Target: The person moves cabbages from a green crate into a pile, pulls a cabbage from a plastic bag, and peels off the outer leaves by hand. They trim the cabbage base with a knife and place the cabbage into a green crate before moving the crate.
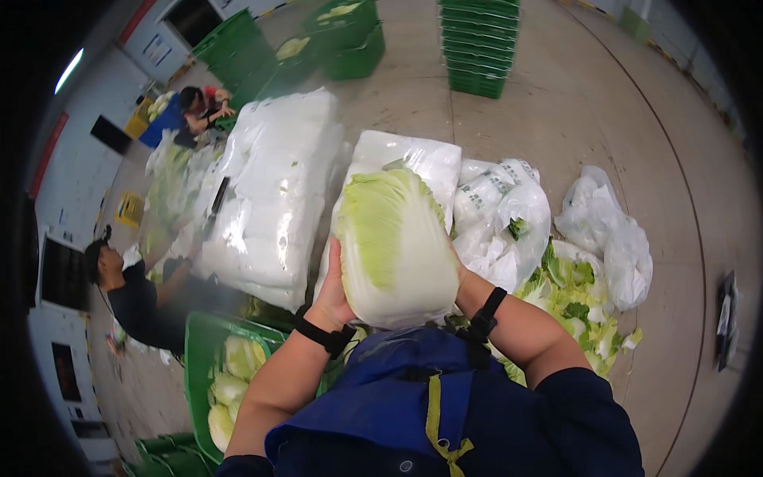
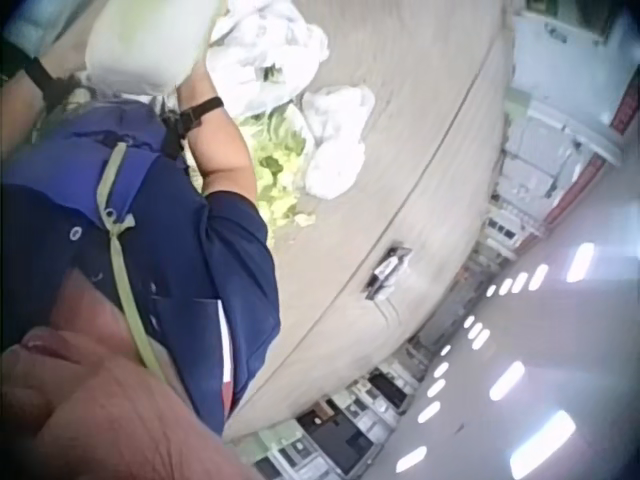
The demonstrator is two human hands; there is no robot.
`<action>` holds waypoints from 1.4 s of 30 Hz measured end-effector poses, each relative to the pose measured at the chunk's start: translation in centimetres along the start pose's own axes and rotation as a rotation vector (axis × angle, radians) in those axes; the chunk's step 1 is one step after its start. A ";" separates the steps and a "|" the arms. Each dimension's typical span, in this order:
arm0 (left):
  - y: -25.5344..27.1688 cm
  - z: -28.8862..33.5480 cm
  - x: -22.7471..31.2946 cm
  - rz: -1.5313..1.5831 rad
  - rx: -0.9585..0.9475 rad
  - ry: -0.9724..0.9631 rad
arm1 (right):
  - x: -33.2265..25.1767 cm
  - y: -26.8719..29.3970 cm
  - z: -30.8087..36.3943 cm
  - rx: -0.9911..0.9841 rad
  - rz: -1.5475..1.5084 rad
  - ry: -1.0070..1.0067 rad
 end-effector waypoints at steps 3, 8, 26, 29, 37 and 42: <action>1.2 1.0 -0.8 -0.037 0.155 -0.130 | 1.0 -0.6 0.3 0.012 0.052 -0.075; 2.6 5.3 -1.7 -0.136 0.259 -0.366 | 4.1 -1.6 -0.5 0.042 0.218 -0.240; 17.9 35.6 1.6 0.279 0.502 -0.899 | 32.7 -3.4 -18.1 0.092 0.615 -0.895; 23.6 42.3 3.7 0.247 0.588 -0.939 | 41.3 -1.7 -23.0 0.062 0.695 -0.994; 35.8 46.4 3.4 0.639 0.872 -0.917 | 53.4 9.6 -29.0 0.168 0.894 -1.121; 38.7 44.5 0.8 0.768 0.989 -0.880 | 54.0 10.9 -29.5 0.082 1.154 -1.103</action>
Point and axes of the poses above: each hand's wrist, its own z-axis away from the middle knuckle, its own y-axis out of the back of the hand, x = y × z, the point moved 4 cm from there along -z, towards the middle knuckle, and after that the axes turned 4 degrees about -x, right-handed, at the moved point
